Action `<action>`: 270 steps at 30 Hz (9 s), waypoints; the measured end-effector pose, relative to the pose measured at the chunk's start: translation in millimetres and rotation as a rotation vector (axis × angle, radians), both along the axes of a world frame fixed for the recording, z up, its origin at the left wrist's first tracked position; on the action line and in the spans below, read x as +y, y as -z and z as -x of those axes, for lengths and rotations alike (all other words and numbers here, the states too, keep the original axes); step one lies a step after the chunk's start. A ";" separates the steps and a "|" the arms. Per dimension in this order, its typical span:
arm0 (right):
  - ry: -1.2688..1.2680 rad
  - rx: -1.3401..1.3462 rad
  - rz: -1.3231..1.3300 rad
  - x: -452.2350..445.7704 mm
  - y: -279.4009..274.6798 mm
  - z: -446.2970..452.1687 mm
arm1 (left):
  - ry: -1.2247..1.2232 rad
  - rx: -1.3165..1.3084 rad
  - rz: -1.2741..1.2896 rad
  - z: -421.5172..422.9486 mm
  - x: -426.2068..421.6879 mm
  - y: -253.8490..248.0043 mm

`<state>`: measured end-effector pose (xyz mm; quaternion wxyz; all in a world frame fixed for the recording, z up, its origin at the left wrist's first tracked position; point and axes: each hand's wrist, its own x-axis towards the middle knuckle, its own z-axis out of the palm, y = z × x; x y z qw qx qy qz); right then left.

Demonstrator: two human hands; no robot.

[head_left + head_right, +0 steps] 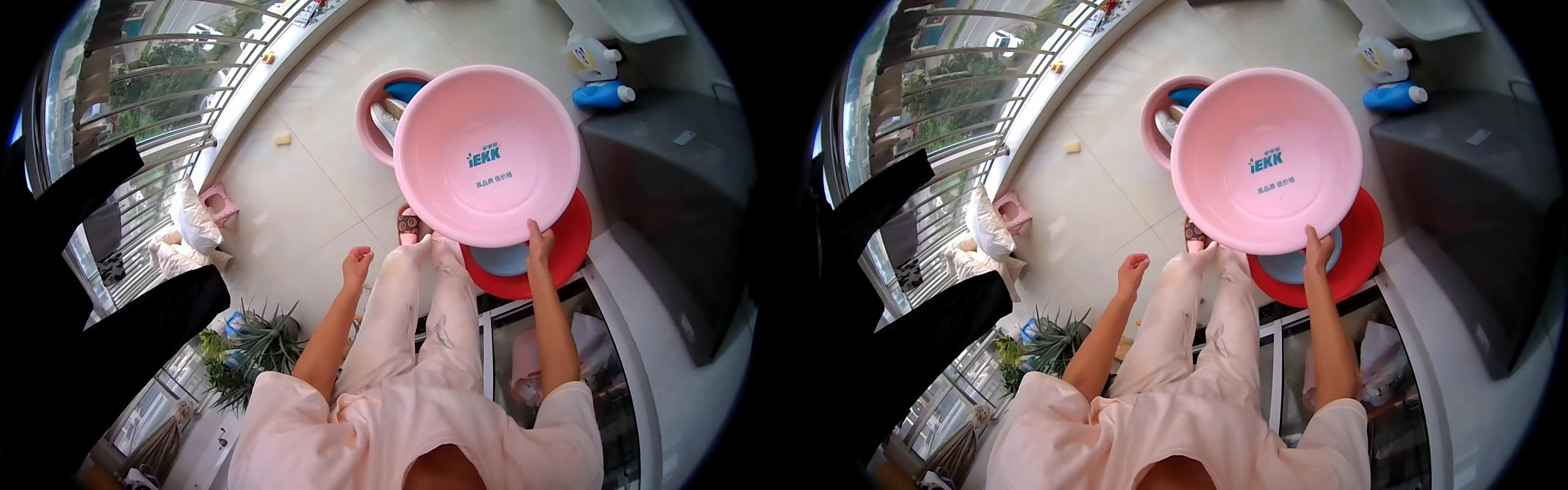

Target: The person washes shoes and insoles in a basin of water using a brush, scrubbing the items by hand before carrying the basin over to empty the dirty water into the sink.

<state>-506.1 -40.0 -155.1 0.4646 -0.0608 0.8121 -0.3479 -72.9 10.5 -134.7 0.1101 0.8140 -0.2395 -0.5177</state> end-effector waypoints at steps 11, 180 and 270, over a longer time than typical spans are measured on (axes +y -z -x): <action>-0.491 0.026 -0.068 30.2 31.1 -85.4 | -0.531 0.094 -0.341 -1.7 59.1 70.6; 0.298 0.188 0.151 -4.9 359.9 -181.4 | 0.260 0.140 0.535 -218.9 2.3 332.9; -1.235 0.526 0.531 157.8 376.7 -430.0 | 0.718 -0.317 0.936 -225.9 182.0 418.3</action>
